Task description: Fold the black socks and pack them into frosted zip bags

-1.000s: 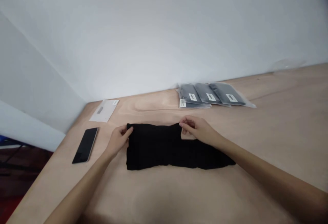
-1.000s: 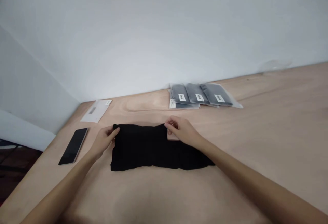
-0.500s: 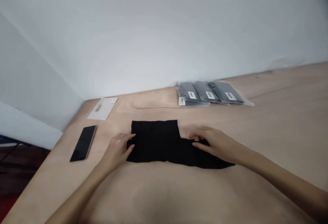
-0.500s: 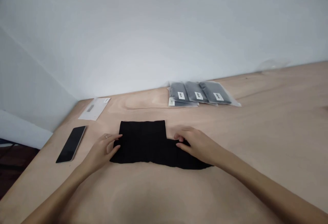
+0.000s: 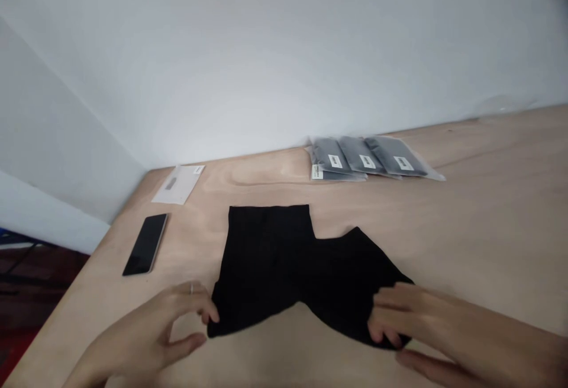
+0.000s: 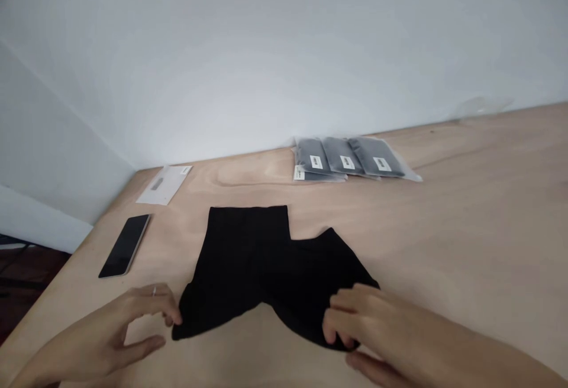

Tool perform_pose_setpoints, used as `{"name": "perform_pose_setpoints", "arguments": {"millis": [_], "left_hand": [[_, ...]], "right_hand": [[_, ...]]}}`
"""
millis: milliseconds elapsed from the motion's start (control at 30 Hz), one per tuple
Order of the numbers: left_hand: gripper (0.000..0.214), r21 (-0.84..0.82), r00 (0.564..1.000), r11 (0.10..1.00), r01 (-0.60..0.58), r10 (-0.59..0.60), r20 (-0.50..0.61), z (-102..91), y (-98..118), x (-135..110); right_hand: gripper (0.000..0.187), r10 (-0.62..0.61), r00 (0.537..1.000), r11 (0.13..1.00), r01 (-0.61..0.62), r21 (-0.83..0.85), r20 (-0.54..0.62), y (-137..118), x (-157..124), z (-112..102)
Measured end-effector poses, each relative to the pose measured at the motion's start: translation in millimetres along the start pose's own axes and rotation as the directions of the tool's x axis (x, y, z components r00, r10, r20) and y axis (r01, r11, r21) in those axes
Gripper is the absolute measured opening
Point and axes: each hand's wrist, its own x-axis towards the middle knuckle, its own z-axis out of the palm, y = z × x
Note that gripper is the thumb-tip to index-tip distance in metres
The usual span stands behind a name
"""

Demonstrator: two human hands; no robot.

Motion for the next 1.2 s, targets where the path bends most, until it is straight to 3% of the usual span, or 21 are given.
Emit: {"name": "perform_pose_setpoints", "arguments": {"millis": [100, 200, 300, 433, 533, 767, 900, 1067, 1133, 1200], "left_hand": [[0.028, 0.027, 0.999, 0.999, 0.032, -0.031, -0.041, 1.6, 0.0, -1.5], [0.026, 0.048, 0.971, 0.999, 0.001, 0.011, -0.240, 11.8, 6.0, 14.1], [0.037, 0.160, 0.934, 0.985, -0.059, 0.112, -0.340, 32.8, 14.1, 34.9], [0.064, 0.338, 0.942, 0.936, -0.101, 0.200, -0.271, 68.0, 12.3, 58.1], [0.082, 0.431, 0.954, 0.896, -0.109, 0.216, -0.207, 85.4, -0.5, 67.5], [0.093, 0.472, 0.963, 0.877, -0.088, 0.197, -0.186, 86.9, -21.6, 61.9], [0.097, 0.479, 0.949, 0.875, -0.075, 0.210, -0.234, 86.8, -18.7, 59.3], [0.091, 0.493, 0.964, 0.865, -0.091, 0.201, -0.175, 89.1, -17.6, 60.1], [0.091, 0.499, 0.966, 0.862, -0.088, 0.196, -0.167, 89.3, -18.5, 60.1], [0.090, 0.506, 0.965, 0.858, -0.093, 0.202, -0.165, 89.1, -19.0, 60.0]], "right_hand": [[0.018, 0.060, 0.986, 0.998, -0.060, -0.004, 0.155, 5.6, -3.1, 2.6], [0.033, 0.105, 0.991, 0.992, -0.110, -0.055, -0.085, 16.0, 6.4, 9.8], [0.052, 0.075, 0.948, 0.976, -0.134, -0.173, -0.310, 28.5, 17.3, 31.9], [0.077, -0.057, 0.939, 0.915, -0.086, -0.393, -0.339, 50.9, 21.2, 70.1], [0.092, -0.090, 0.942, 0.890, -0.070, -0.451, -0.324, 67.7, 16.8, 80.2], [0.106, -0.006, 0.975, 0.924, -0.080, -0.374, -0.223, 75.7, 6.2, 54.8], [0.095, 0.046, 0.975, 0.927, -0.124, -0.354, -0.218, 68.2, 10.4, 45.0], [0.083, 0.086, 0.988, 0.950, -0.120, -0.288, -0.127, 65.4, 19.3, 26.0], [0.075, 0.124, 0.970, 0.960, -0.171, -0.224, -0.208, 72.4, 26.4, 6.2], [0.065, 0.209, 0.895, 0.940, -0.295, -0.173, -0.394, 88.1, 36.7, -21.7]]}}
